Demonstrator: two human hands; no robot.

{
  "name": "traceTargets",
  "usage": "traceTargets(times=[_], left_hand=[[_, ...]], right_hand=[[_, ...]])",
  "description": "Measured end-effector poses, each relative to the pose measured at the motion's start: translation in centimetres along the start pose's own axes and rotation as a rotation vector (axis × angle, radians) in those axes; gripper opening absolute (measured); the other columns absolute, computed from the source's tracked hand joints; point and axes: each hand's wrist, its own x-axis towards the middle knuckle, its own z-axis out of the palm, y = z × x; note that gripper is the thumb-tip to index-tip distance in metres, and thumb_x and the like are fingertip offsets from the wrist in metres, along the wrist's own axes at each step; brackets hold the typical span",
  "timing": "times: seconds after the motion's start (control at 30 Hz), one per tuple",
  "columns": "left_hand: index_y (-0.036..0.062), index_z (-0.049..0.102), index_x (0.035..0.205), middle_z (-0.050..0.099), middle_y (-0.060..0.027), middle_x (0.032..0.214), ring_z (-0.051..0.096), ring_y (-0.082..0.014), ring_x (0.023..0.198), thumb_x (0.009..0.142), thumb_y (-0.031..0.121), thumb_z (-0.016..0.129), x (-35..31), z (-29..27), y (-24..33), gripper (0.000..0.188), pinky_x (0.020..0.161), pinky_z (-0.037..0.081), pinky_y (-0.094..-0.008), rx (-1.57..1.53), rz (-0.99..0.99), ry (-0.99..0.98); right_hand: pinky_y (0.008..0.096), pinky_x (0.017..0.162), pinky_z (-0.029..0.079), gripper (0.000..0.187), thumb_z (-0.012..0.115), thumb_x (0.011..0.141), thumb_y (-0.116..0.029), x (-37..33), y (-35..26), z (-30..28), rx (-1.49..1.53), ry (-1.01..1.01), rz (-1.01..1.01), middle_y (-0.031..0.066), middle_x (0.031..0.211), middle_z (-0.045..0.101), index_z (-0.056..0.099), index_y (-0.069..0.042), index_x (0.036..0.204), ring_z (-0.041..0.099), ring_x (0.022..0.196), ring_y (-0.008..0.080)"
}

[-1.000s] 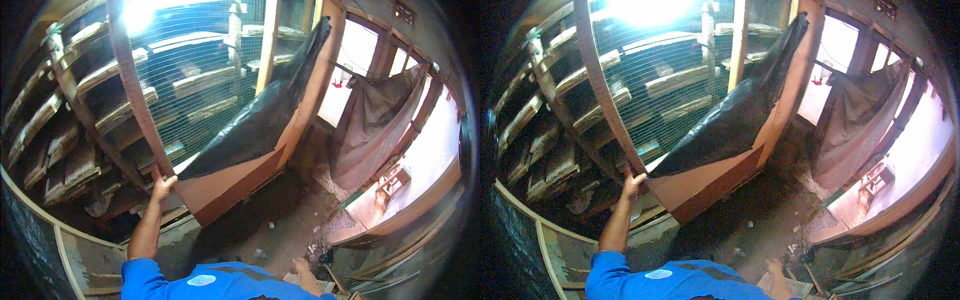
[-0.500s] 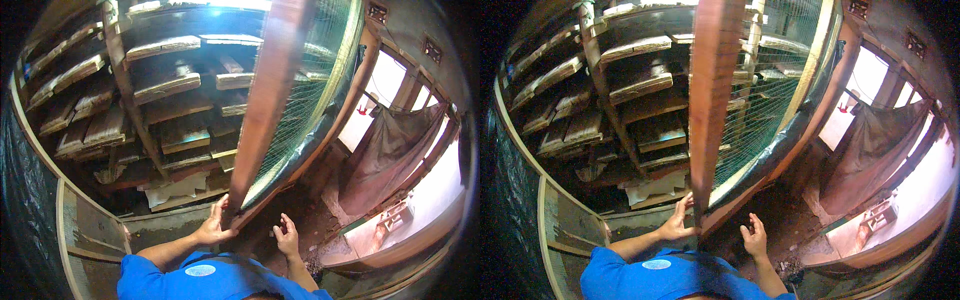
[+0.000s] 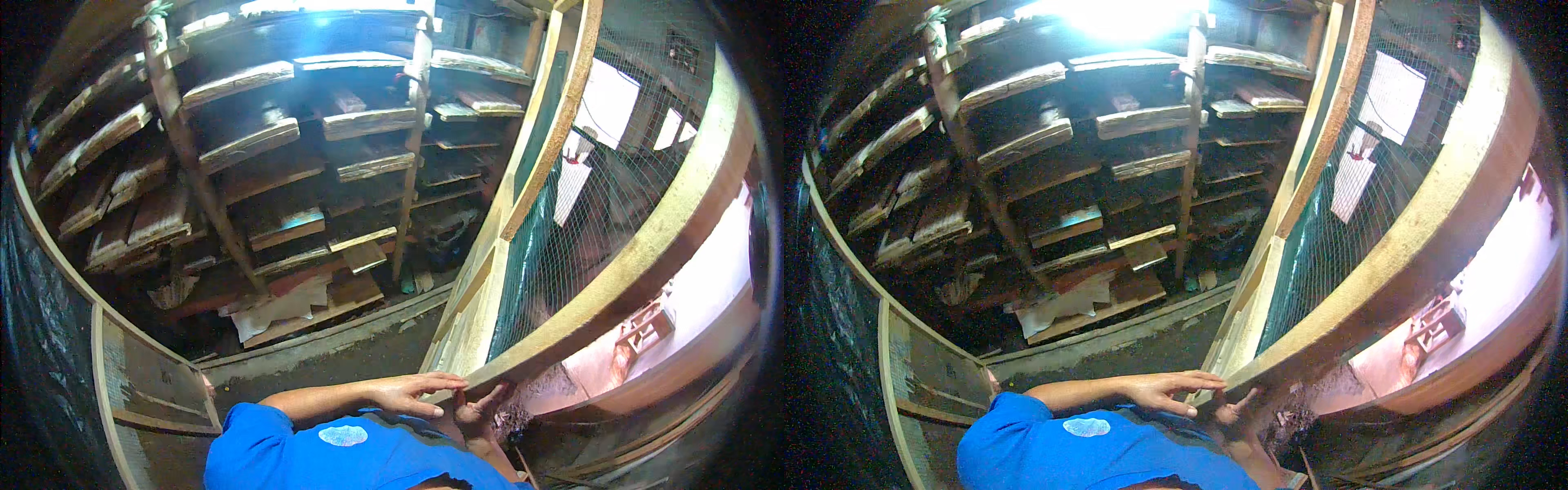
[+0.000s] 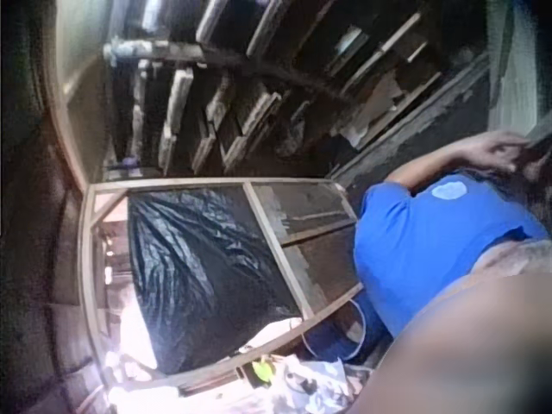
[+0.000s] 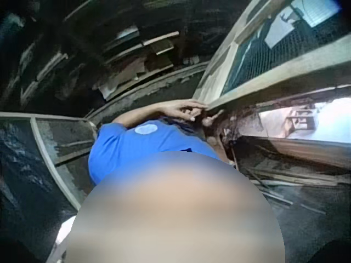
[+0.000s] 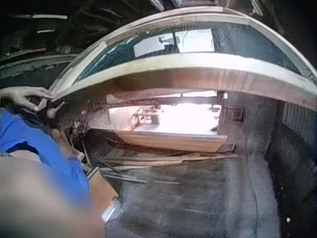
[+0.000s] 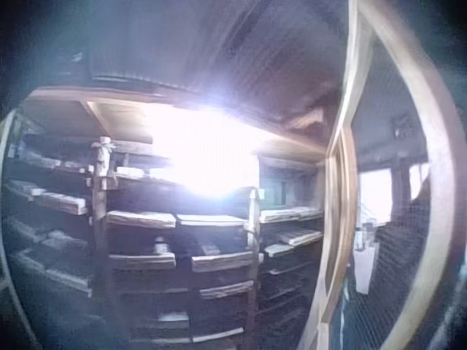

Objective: The person fills a small black bucket with water from a tap and pours it into a larger blue barrel, repeating this several times. Then the person moves to a storage area and repeatedly picks up wooden planks from a rack, carrying them to a nearby table and stacking them.

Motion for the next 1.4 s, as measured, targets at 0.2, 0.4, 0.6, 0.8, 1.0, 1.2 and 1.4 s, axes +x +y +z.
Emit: traceTargets(times=[0.2, 0.4, 0.6, 0.8, 1.0, 1.2, 1.4], left_hand=[[0.0118, 0.031, 0.147, 0.032, -0.0147, 0.148, 0.028, -0.0264, 0.138, 0.093, 0.037, 0.058, 0.9, 0.2, -6.4, 0.065, 0.113, 0.026, -0.0394, -0.089, -0.349, 0.048], [0.0092, 0.040, 0.141, 0.037, -0.0218, 0.144, 0.035, -0.0353, 0.134, 0.084, 0.047, 0.063, -5.8, 0.6, -17.3, 0.072, 0.108, 0.034, -0.0412, 0.389, -0.731, 0.227], [0.0057, 0.050, 0.134, 0.049, -0.0220, 0.135, 0.045, -0.0347, 0.128, 0.078, 0.049, 0.068, -17.8, 3.4, -24.9, 0.073, 0.105, 0.038, -0.0401, 0.306, -1.258, 0.373], [0.0041, 0.051, 0.133, 0.055, -0.0176, 0.131, 0.051, -0.0283, 0.124, 0.079, 0.036, 0.069, -29.3, 7.5, -27.9, 0.065, 0.097, 0.045, -0.0385, -0.293, -1.730, 0.749], [0.0175, 0.057, 0.130, 0.045, -0.0185, 0.141, 0.050, -0.0348, 0.123, 0.080, 0.024, 0.067, -34.9, 9.5, -31.5, 0.051, 0.096, 0.047, -0.0392, -0.143, -1.734, 0.351], [0.0122, 0.052, 0.134, 0.058, -0.0158, 0.127, 0.060, -0.0279, 0.111, 0.089, 0.033, 0.062, -33.4, 2.6, -36.6, 0.051, 0.084, 0.051, -0.0438, 0.480, -1.276, -0.269], [0.0100, 0.047, 0.137, 0.056, -0.0131, 0.131, 0.056, -0.0250, 0.116, 0.089, 0.029, 0.062, -24.8, -8.8, -36.6, 0.054, 0.090, 0.047, -0.0396, -0.468, -1.667, 0.979]], right_hand=[[0.0581, 0.112, 0.008, 0.090, 0.061, 0.088, -0.016, -0.2, 6.6, -4.0, -0.188, 0.046, 0.137, 0.0327, 0.151, 0.002, -0.004, 0.001, 0.147, 0.008, 0.138, 0.0515], [0.0555, 0.112, 0.012, 0.076, 0.058, 0.091, -0.014, 0.7, 13.0, -7.8, -0.350, 0.143, 0.329, 0.0313, 0.150, 0.015, 0.010, 0.006, 0.147, 0.016, 0.138, 0.0481], [0.0510, 0.113, 0.016, 0.069, 0.052, 0.093, -0.015, 2.5, 19.9, -10.6, -0.316, 0.237, 0.573, 0.0294, 0.150, 0.018, 0.014, 0.006, 0.146, 0.020, 0.138, 0.0443], [0.0446, 0.115, 0.017, 0.074, 0.047, 0.083, 0.000, 5.3, 25.6, -10.8, -0.443, 0.321, 0.707, 0.0277, 0.151, 0.019, 0.012, 0.004, 0.148, 0.021, 0.140, 0.0391], [0.0411, 0.116, 0.017, 0.081, 0.052, 0.081, 0.004, 7.3, 30.4, -9.6, -0.480, 0.417, 0.878, 0.0290, 0.151, 0.016, 0.005, 0.005, 0.148, 0.021, 0.140, 0.0380], [0.0531, 0.113, 0.015, 0.093, 0.069, 0.082, -0.021, 9.9, 29.0, -2.6, -0.896, 0.331, 0.650, 0.0298, 0.151, 0.013, 0.008, 0.000, 0.149, 0.013, 0.139, 0.0447], [0.0525, 0.114, 0.012, 0.090, 0.066, 0.085, -0.034, 16.1, 30.4, 10.1, -0.404, 0.167, 0.817, 0.0299, 0.151, 0.011, 0.011, -0.008, 0.150, 0.008, 0.141, 0.0437]])
